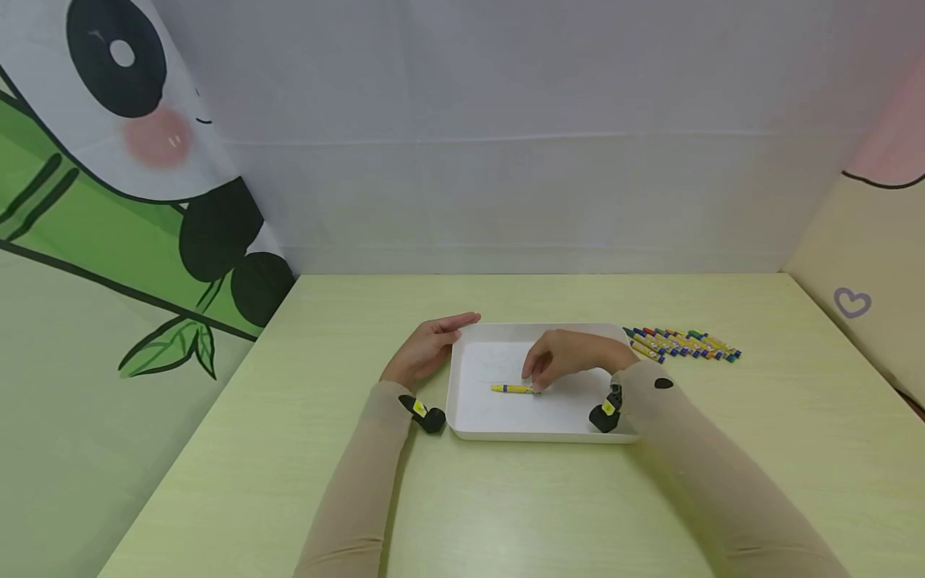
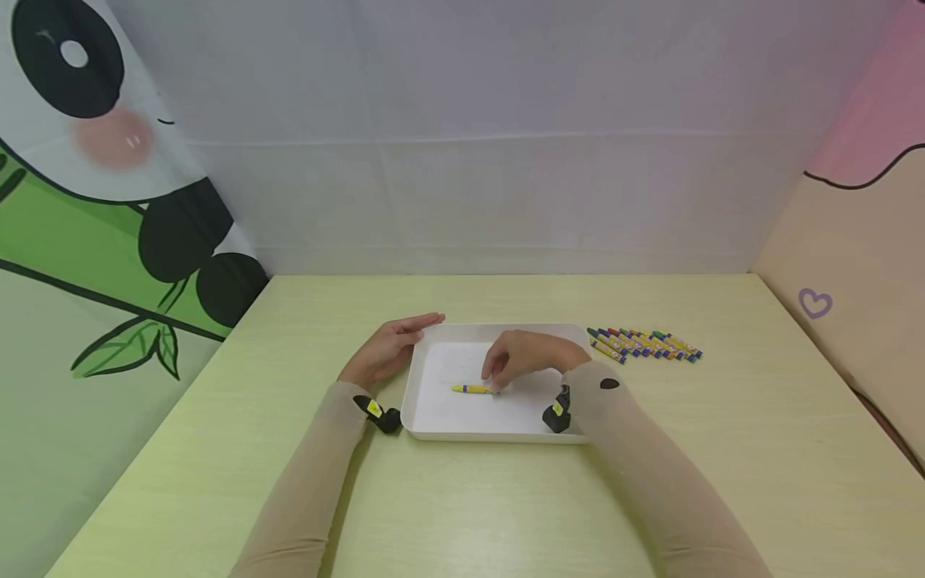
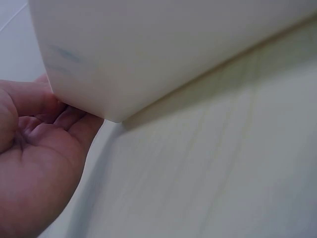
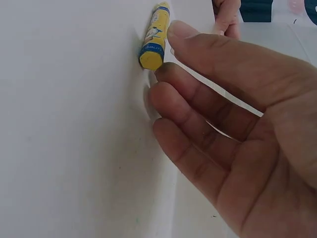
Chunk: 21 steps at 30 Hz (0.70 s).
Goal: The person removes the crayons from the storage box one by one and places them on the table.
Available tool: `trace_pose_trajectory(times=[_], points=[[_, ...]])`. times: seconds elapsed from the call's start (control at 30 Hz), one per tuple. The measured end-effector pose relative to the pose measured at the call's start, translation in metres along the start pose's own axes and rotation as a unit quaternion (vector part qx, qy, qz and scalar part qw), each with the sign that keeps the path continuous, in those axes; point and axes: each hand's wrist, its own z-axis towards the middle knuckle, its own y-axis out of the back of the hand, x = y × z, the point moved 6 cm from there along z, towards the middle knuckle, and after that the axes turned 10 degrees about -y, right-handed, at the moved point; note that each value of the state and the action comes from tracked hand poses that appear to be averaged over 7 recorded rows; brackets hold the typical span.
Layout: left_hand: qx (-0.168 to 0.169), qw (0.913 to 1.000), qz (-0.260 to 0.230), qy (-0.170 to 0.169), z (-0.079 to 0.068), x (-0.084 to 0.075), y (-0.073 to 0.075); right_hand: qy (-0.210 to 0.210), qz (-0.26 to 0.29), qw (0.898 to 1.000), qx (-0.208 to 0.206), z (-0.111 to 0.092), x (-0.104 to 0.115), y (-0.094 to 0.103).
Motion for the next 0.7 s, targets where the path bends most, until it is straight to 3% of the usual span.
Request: trace_pose_trajectory(times=[0.37,0.7], points=[[0.001,0.9999,0.011,0.0,0.0003,0.0,-0.0006,-0.03,-0.014,0.999,-0.001,0.0051,-0.0063,-0.0048],[0.001,0.9999,0.012,0.002,0.0011,0.0003,-0.0018,-0.019,-0.021,0.999,-0.017,0.0062,-0.0095,-0.0047]])
